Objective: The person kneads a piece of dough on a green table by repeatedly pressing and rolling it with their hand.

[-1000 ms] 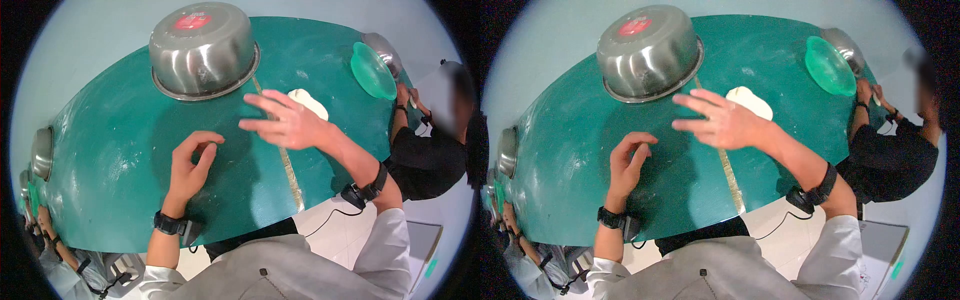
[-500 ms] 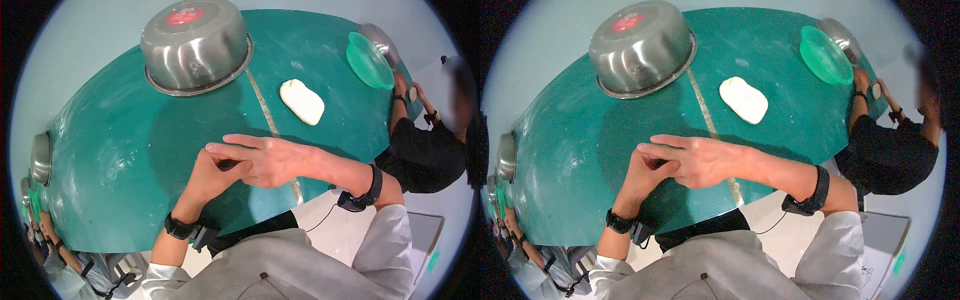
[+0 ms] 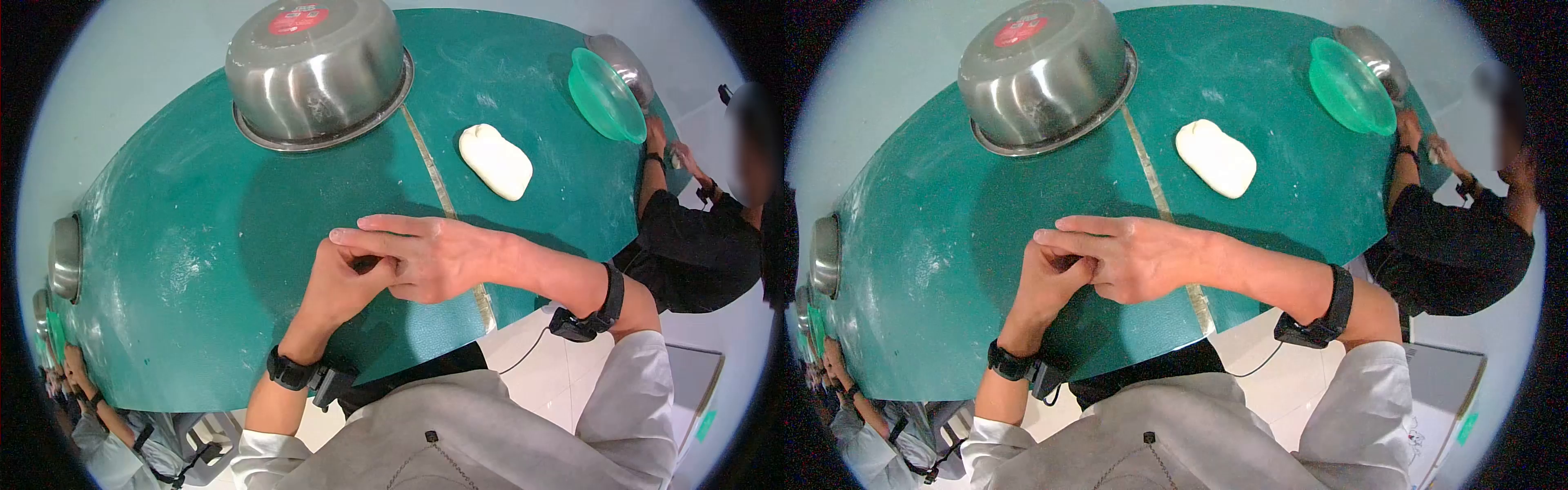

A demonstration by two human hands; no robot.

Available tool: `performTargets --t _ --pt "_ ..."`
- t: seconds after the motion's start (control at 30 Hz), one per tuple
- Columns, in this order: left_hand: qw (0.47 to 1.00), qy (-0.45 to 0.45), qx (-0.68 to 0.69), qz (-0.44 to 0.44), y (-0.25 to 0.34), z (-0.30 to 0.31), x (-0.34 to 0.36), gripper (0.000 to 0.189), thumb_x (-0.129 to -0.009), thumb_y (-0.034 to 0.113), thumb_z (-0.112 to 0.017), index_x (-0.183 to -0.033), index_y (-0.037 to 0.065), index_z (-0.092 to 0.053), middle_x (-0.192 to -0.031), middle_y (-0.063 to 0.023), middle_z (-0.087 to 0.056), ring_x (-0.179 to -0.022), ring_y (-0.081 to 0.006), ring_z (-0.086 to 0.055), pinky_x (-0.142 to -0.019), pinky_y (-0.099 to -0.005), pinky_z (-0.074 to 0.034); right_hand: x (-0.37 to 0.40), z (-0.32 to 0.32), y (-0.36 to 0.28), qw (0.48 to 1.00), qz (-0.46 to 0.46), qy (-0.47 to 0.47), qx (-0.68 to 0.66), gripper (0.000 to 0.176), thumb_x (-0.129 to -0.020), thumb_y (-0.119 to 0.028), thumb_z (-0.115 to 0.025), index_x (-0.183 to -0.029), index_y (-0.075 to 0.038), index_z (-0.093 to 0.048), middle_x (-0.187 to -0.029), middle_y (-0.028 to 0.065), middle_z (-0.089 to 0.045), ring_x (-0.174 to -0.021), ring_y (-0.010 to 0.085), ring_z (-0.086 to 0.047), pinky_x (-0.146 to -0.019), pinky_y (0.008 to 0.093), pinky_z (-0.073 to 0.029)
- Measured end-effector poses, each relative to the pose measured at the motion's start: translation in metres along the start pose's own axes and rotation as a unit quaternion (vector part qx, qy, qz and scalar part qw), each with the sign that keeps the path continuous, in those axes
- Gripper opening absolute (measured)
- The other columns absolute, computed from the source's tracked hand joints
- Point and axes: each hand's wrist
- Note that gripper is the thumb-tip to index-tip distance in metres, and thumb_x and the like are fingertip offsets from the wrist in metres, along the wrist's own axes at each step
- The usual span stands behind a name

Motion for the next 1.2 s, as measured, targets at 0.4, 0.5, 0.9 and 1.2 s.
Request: performTargets --t 0.4,0.5,0.9,1.2 --pt "0.984 0.175 -0.001 -0.039 0.005 0.001 -0.009 0.01 -0.095 0.007 -0.07 -0.101 0.0 -0.075 -0.091 -0.0087 -0.075 -0.073 -0.0129 -0.067 -0.066 -0.0262 -0.056 0.034 0.04 0.045 0.986 0.027 -0.002 0.164 0.029 -0.072 -0.017 -0.07 -0.1 -0.009 -0.071 -0.126 0.0084 -0.066 -0.121 0.0305 -0.062 -0.104 0.049 -0.05" --pt "0.986 0.156 -0.03 -0.051 -0.001 0.01 -0.005 0.01 -0.095 0.006 -0.07 -0.102 0.001 -0.075 -0.091 -0.0088 -0.075 -0.068 -0.0121 -0.065 -0.063 -0.0254 -0.054 0.04 0.067 0.059 0.963 -0.136 -0.041 0.231 0.025 -0.086 -0.022 -0.065 -0.108 -0.013 -0.072 -0.122 0.0065 -0.068 -0.121 0.028 -0.061 -0.109 0.0495 -0.043" --pt "0.991 0.12 0.005 -0.059 0.004 0.006 -0.009 0.018 -0.102 0.002 -0.056 -0.113 0.002 -0.07 -0.109 -0.005 -0.072 -0.074 -0.0083 -0.062 -0.068 -0.0234 -0.051 0.08 0.066 0.081 0.957 -0.182 -0.06 0.216 0.032 -0.094 -0.017 -0.061 -0.124 -0.011 -0.067 -0.134 0.0082 -0.065 -0.121 0.0302 -0.063 -0.103 0.0459 -0.051" --pt "0.993 0.101 -0.004 -0.063 -0.005 0.01 -0.007 0.013 -0.1 0.002 -0.057 -0.104 0.003 -0.069 -0.108 -0.0067 -0.072 -0.074 -0.0103 -0.063 -0.067 -0.0247 -0.051 0.076 0.095 0.083 0.921 -0.306 0.196 0.144 0.087 -0.068 0.024 -0.052 -0.146 -0.014 -0.05 -0.155 0.015 -0.046 -0.112 0.0338 -0.069 -0.08 0.0372 -0.063"
Point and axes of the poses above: each hand's wrist, its own x-axis away from the middle knuckle, its own z-axis out of the back of the hand, y = z × x
